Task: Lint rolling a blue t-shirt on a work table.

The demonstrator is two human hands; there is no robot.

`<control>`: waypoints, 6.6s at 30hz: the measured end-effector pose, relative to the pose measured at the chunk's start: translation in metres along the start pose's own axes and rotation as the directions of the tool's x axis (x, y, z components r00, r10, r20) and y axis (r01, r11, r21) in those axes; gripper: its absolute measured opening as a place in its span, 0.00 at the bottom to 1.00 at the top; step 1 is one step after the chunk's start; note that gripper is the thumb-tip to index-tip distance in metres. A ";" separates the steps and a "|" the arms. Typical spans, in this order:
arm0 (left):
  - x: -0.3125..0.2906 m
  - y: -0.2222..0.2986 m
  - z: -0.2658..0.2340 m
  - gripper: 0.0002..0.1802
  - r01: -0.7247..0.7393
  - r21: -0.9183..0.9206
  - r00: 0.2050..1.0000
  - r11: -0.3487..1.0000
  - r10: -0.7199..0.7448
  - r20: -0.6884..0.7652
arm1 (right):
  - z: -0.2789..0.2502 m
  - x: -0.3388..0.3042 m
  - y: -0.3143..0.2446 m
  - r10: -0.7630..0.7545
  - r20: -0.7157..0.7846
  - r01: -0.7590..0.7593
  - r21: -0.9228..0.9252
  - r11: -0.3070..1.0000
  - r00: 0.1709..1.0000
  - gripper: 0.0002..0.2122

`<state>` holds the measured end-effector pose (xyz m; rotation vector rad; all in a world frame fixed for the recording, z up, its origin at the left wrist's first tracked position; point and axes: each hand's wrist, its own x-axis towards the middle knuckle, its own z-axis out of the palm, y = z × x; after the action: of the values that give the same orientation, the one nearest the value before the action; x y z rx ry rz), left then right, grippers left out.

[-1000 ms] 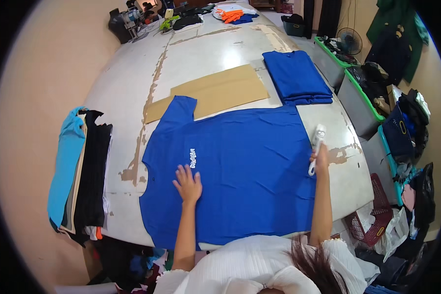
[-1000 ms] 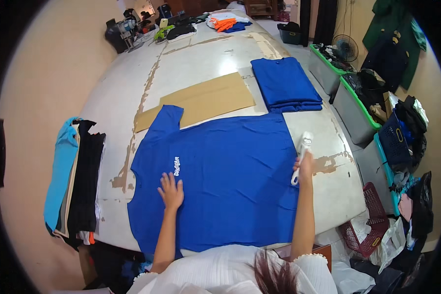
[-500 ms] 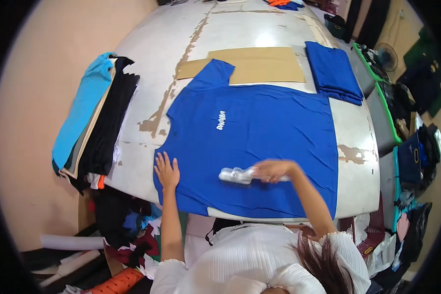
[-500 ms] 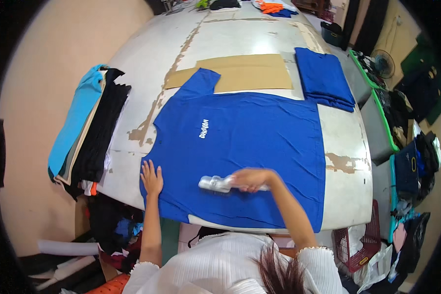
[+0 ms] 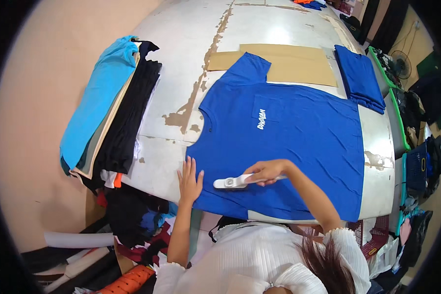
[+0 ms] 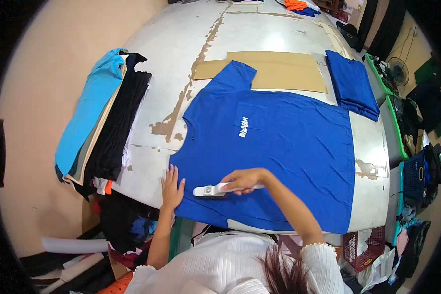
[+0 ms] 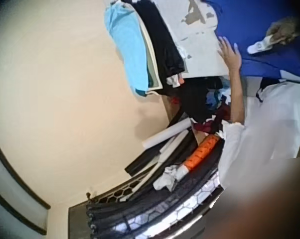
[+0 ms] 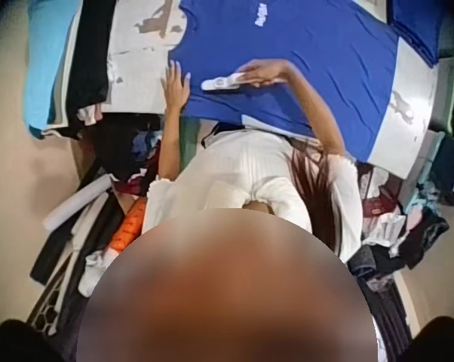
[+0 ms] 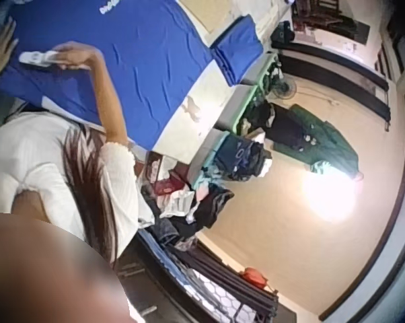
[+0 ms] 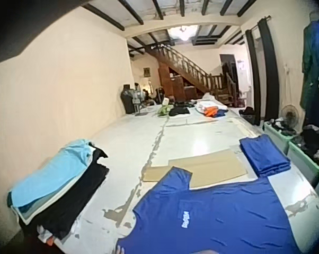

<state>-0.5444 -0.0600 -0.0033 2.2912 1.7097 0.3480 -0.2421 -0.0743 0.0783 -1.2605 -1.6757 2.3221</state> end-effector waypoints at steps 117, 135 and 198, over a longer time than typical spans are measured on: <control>0.286 0.058 0.046 0.31 -0.298 0.071 0.954 0.952 0.299 0.004 | -0.173 -0.009 0.048 0.199 -0.978 0.559 0.202 0.804 0.067 0.13; 0.289 0.064 0.057 0.29 -0.312 0.094 0.950 0.946 0.312 0.013 | -0.111 -0.002 0.053 0.452 -0.864 0.861 0.042 0.506 -0.223 0.10; 0.029 0.201 0.085 0.37 -0.179 0.104 0.979 0.978 0.188 -0.082 | -0.029 -0.276 0.279 -0.068 -0.883 -0.491 0.194 0.849 -0.465 0.16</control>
<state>-0.3266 -0.0931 -0.0124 2.5489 1.5907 0.4221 0.0802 -0.2922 0.0150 -2.5708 -0.8154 -0.1661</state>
